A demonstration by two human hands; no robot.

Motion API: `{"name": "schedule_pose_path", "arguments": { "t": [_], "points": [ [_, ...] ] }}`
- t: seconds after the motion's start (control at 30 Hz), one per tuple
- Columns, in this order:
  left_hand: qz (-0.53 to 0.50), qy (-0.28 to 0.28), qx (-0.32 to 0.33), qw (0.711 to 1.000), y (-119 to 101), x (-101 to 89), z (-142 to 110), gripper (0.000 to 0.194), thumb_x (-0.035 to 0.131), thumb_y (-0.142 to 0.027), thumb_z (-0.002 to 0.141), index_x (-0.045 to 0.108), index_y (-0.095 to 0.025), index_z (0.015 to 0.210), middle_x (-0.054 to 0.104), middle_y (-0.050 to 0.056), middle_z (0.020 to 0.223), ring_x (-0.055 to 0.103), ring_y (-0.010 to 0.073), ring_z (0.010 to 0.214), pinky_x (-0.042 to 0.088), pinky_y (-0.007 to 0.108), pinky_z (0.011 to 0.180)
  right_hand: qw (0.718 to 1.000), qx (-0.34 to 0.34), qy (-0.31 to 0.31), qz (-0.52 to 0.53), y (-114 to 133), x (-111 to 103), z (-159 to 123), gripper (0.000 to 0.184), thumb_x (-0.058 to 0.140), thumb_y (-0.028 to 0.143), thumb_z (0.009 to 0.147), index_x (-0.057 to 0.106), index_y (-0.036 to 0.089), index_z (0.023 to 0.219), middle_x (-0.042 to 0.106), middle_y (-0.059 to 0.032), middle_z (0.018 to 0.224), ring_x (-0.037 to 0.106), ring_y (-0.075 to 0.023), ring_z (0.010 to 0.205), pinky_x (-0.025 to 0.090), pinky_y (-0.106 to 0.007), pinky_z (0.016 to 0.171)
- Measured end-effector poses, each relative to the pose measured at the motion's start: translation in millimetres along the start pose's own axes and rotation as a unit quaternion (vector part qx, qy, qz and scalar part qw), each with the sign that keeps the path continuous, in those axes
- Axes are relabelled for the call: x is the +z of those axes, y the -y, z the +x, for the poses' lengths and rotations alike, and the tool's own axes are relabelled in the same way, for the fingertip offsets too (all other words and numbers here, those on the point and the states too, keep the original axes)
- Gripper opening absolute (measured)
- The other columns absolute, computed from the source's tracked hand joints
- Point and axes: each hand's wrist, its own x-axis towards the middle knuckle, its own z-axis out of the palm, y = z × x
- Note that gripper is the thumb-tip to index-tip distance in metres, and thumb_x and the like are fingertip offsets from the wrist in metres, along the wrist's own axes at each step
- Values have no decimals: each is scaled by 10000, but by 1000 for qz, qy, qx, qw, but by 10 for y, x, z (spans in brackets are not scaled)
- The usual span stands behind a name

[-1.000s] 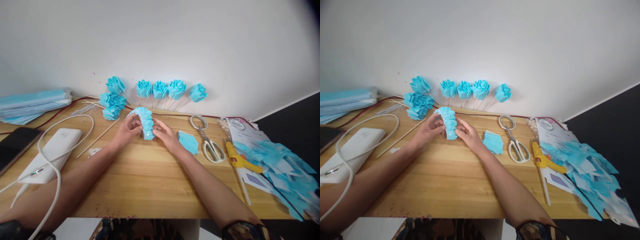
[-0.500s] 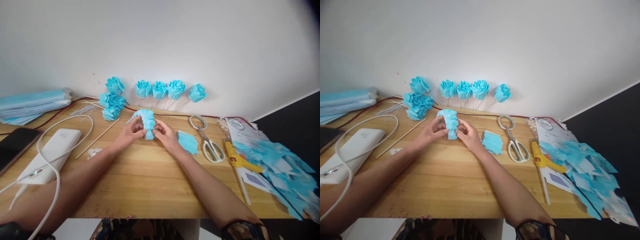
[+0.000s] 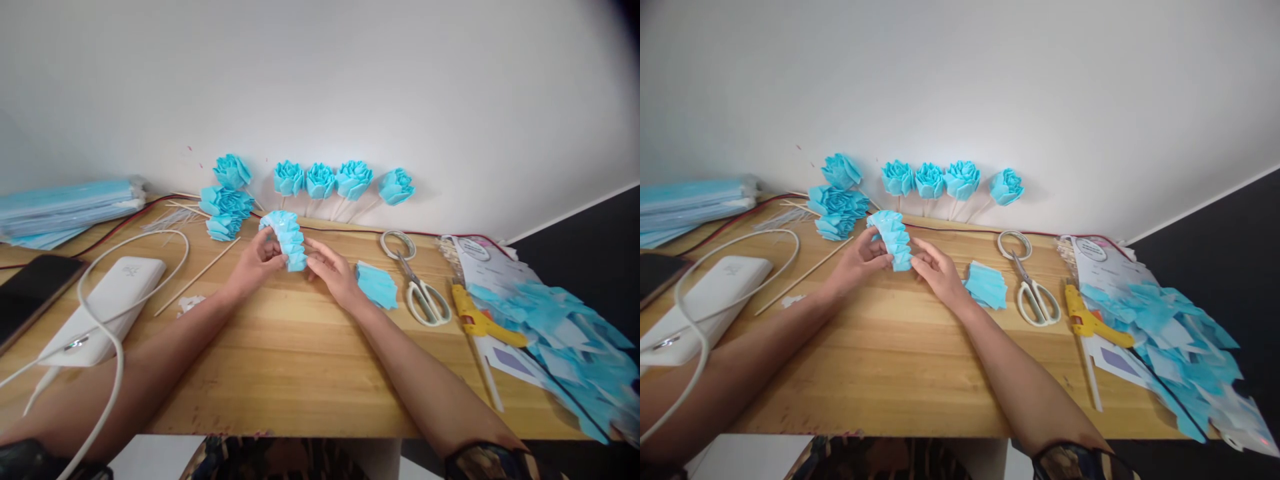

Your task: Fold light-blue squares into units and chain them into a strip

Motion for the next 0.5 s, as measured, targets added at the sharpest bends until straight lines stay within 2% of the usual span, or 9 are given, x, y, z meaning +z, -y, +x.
{"name": "schedule_pose_path", "arguments": {
  "t": [0.2,0.33,0.5],
  "points": [
    [-2,-13,9,1000,6,-7,11,588,730,-250,702,449,-168,1212,648,23,846,601,143,723,451,255,644,999,-5,27,-19,-58,10,20,617,615,297,800,421,219,1381,564,20,759,514,-104,621,441,-239,584],
    [3,-11,10,1000,3,-4,5,595,726,-247,709,442,-166,1226,643,16,822,605,145,721,457,259,646,999,-12,39,-35,-56,43,13,675,613,257,794,359,244,1419,586,4,817,509,-112,653,440,-237,596],
    [2,-9,9,1000,3,2,-1,604,729,-246,706,438,-156,1228,633,11,802,586,135,695,440,251,630,998,-14,30,-58,-57,73,17,697,590,216,793,326,222,1439,549,18,754,485,-106,625,422,-228,579]
  ]
}}
